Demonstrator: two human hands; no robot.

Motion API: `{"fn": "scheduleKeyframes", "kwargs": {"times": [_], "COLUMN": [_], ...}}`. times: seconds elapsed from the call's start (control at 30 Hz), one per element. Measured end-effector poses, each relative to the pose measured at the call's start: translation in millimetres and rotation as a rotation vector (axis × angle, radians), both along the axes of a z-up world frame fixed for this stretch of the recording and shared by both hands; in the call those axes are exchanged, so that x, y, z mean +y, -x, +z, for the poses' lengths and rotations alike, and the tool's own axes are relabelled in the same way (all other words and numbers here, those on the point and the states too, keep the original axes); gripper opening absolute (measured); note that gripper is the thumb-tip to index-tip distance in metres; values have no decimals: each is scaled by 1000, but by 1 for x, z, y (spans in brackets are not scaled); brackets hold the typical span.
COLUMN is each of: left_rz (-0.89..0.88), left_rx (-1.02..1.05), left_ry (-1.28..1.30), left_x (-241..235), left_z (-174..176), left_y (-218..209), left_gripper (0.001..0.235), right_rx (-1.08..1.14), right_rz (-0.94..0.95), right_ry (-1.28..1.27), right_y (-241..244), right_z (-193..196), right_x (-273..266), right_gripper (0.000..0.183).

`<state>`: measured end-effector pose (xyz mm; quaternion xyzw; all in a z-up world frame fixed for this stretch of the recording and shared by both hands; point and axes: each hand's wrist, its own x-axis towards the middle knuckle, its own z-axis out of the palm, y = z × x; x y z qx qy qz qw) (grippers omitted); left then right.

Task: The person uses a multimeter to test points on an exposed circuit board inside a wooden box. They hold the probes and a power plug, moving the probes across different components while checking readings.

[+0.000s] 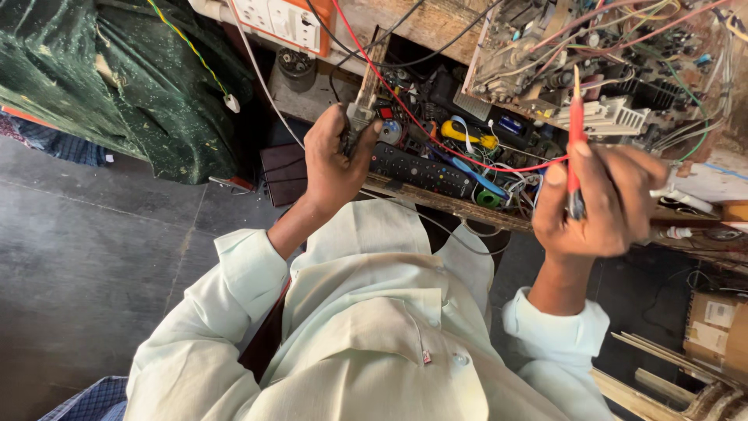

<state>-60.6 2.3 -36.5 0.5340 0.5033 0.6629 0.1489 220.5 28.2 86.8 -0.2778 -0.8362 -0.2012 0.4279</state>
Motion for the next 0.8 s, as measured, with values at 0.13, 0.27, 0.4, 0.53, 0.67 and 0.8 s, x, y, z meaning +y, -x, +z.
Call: {"fn": "scheduleKeyframes", "kwargs": {"times": [0.13,0.27,0.4,0.53,0.67,0.8], "left_rz": [3,-8,2,11,2,2], "left_rx": [21,33,12,-4,-21,-55], "left_ry": [-12,-25,-23,-29,-25,-22], "left_x": [0,1,0,0,-1,-1], "left_z": [-1,-2,-3,-3,-3,0], "left_y": [1,2,1,0,0,0], "left_gripper": [39,40,41,41,41,41], "right_rx": [-76,-112,-96,-102,-127,-134], "right_rz": [-23,-26,18,48,21,10], "right_ry": [47,73,94,113,114,108], "right_y": [21,24,20,15,14,19], "right_z": [10,7,-4,-12,-11,-3], "right_x": [11,19,25,28,23,21], "right_gripper": [21,22,22,22,20,20]}}
